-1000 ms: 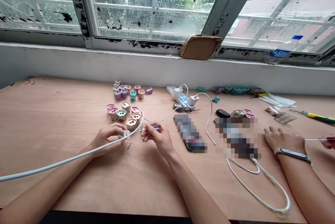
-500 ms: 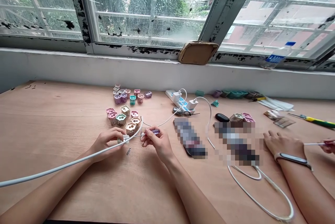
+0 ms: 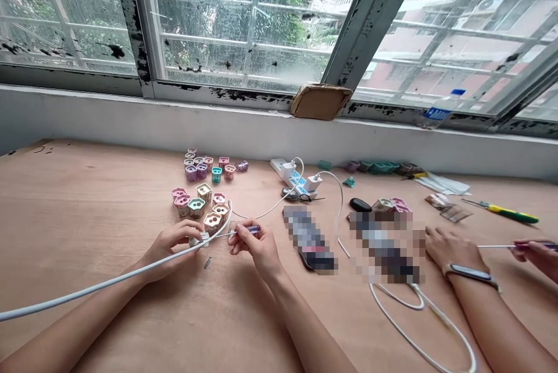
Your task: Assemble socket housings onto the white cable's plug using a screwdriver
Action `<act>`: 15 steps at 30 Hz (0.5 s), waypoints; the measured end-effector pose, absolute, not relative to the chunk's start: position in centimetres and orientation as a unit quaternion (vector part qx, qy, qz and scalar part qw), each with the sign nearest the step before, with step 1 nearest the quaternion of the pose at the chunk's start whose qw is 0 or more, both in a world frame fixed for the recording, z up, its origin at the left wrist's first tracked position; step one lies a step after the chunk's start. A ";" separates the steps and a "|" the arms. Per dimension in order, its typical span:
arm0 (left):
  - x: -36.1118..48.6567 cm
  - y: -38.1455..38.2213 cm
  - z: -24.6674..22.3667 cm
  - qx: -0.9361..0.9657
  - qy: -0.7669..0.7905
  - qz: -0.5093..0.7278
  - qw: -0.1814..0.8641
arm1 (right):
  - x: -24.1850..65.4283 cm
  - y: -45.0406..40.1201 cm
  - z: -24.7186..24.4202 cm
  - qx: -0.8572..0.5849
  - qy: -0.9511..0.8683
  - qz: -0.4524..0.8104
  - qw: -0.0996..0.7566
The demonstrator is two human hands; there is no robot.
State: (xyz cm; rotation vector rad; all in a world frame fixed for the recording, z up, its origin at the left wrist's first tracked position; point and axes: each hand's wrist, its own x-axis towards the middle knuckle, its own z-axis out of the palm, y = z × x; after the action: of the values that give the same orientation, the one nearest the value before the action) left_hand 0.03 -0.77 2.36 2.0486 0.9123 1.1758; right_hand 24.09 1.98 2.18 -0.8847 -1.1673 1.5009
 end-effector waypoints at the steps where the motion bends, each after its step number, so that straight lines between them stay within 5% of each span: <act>1: 0.0 -0.8 2.3 0.772 0.345 0.442 0.298 | 24.1 2.0 2.1 -0.365 -0.484 0.619 0.498; 15: -0.1 -0.4 1.6 0.785 0.340 0.438 0.275 | 24.2 1.5 2.8 -0.367 -0.561 0.547 0.502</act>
State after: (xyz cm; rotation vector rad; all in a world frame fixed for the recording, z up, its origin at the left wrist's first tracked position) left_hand -0.05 -0.40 1.57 2.1112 0.9134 1.1774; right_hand 24.16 1.55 2.84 -0.8865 -1.3560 1.3211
